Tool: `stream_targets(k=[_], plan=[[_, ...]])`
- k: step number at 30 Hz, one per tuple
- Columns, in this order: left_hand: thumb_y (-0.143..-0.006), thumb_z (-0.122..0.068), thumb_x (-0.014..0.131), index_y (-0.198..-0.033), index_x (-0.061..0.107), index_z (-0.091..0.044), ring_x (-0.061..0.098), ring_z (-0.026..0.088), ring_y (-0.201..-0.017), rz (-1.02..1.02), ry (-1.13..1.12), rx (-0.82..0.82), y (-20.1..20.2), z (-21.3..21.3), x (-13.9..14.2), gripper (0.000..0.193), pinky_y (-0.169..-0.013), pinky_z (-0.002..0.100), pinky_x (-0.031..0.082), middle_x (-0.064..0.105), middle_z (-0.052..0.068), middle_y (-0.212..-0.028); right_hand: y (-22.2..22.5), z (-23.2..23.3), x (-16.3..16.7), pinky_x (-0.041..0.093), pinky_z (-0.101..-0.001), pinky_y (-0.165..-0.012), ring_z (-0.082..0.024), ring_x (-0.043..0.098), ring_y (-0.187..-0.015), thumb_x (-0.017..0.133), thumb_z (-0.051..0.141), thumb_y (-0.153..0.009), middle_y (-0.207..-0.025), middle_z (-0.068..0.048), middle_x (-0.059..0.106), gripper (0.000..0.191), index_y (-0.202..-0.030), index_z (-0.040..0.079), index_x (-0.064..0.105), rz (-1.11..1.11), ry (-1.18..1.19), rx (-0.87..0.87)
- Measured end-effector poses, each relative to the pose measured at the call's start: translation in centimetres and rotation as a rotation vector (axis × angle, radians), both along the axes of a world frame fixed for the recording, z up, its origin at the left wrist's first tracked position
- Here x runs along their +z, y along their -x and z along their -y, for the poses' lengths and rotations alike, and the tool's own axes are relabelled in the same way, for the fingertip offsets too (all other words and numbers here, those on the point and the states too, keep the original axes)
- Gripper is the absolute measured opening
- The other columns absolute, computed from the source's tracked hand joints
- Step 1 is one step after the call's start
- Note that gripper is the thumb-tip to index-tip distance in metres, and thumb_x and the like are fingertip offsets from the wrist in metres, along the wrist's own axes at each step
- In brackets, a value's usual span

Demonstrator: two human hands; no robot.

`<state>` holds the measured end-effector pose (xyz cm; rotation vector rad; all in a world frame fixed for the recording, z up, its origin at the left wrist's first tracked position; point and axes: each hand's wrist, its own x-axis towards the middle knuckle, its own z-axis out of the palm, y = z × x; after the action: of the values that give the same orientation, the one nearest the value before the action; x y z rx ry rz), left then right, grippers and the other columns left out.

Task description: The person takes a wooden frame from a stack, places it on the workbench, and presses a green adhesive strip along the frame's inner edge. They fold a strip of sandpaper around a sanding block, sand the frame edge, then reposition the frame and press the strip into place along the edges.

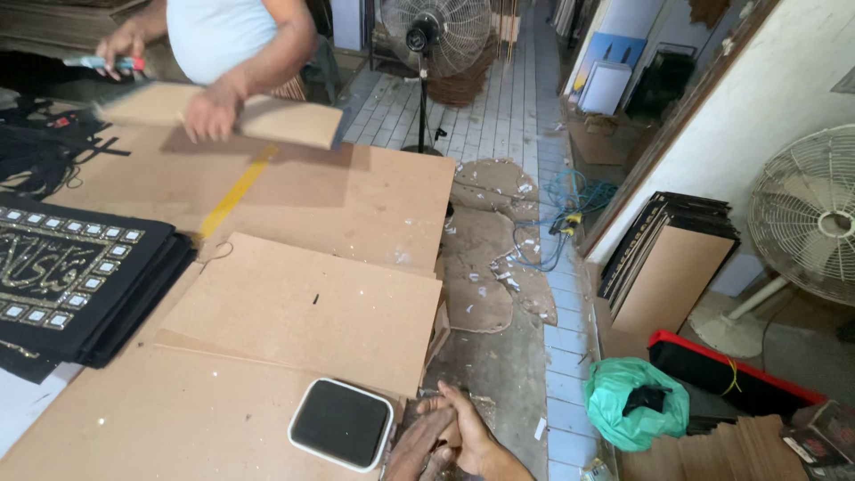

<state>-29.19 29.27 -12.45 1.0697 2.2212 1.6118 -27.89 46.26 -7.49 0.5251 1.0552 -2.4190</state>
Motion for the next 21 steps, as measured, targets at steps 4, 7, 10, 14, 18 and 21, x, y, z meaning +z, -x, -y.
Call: stream_targets(k=[4,7,10,14,18,21], plan=[[-0.097,-0.058,0.049,-0.131,0.069,0.003,0.043,0.029,-0.15,0.83,-0.357,-0.215,2.5,2.4,-1.6,0.073,-0.124,0.044,0.027,0.057,0.017,-0.15,-0.4,0.1,-3.2,0.055,-0.0342,-0.082,-0.018,0.066,-0.099,0.066,0.062,-0.095,-0.108,-0.005,0.067,0.058,-0.13,0.016,0.056,-0.416,-0.578,0.043],[-0.094,-0.04,0.069,-0.131,0.068,0.005,0.046,0.032,-0.147,0.36,-0.459,-0.417,2.1,3.5,-2.8,0.059,-0.124,0.051,0.029,0.062,0.021,-0.143,0.1,0.9,-4.8,0.052,-0.03,-0.066,-0.016,0.063,-0.085,0.072,0.059,-0.09,-0.096,-0.003,0.07,0.059,-0.117,0.007,0.069,0.302,-0.285,0.03],[-0.09,-0.031,0.08,-0.125,0.071,0.009,0.044,0.033,-0.148,0.507,-0.56,-0.223,1.0,2.9,-3.8,0.053,-0.124,0.049,0.026,0.063,0.024,-0.144,-0.4,0.6,-4.0,0.041,-0.0271,-0.055,-0.012,0.054,-0.075,0.071,0.057,-0.083,-0.089,0.002,0.066,0.064,-0.123,0.008,0.064,0.151,-0.303,0.111],[-0.074,-0.021,0.095,-0.123,0.072,0.003,0.062,0.034,-0.129,0.371,-0.488,0.026,0.4,1.4,-4.2,0.059,-0.11,0.049,0.048,0.067,0.021,-0.131,-2.6,-0.5,-1.4,0.052,-0.0299,-0.067,-0.016,0.061,-0.078,0.081,0.031,-0.076,-0.091,-0.006,0.065,0.07,-0.132,0.003,0.052,-0.215,-0.276,0.09],[-0.07,-0.02,0.096,-0.127,0.072,-0.001,0.062,0.03,-0.128,-0.017,-0.133,0.116,0.9,1.1,-4.3,0.065,-0.106,0.044,0.05,0.064,0.018,-0.133,-3.5,-2.2,-0.3,0.059,-0.0259,-0.084,-0.014,0.071,-0.093,0.085,0.023,-0.078,-0.105,-0.011,0.073,0.072,-0.135,-0.008,0.054,-0.394,-0.467,0.075],[-0.077,-0.018,0.092,-0.133,0.064,0.002,0.055,0.033,-0.134,0.241,-0.384,-0.071,0.6,0.9,-4.8,0.065,-0.111,0.047,0.047,0.054,0.02,-0.141,-3.9,-3.7,-0.5,0.059,-0.0289,-0.08,-0.018,0.072,-0.089,0.086,0.031,-0.076,-0.103,-0.016,0.076,0.071,-0.129,-0.012,0.065,-0.393,-0.556,0.122]])
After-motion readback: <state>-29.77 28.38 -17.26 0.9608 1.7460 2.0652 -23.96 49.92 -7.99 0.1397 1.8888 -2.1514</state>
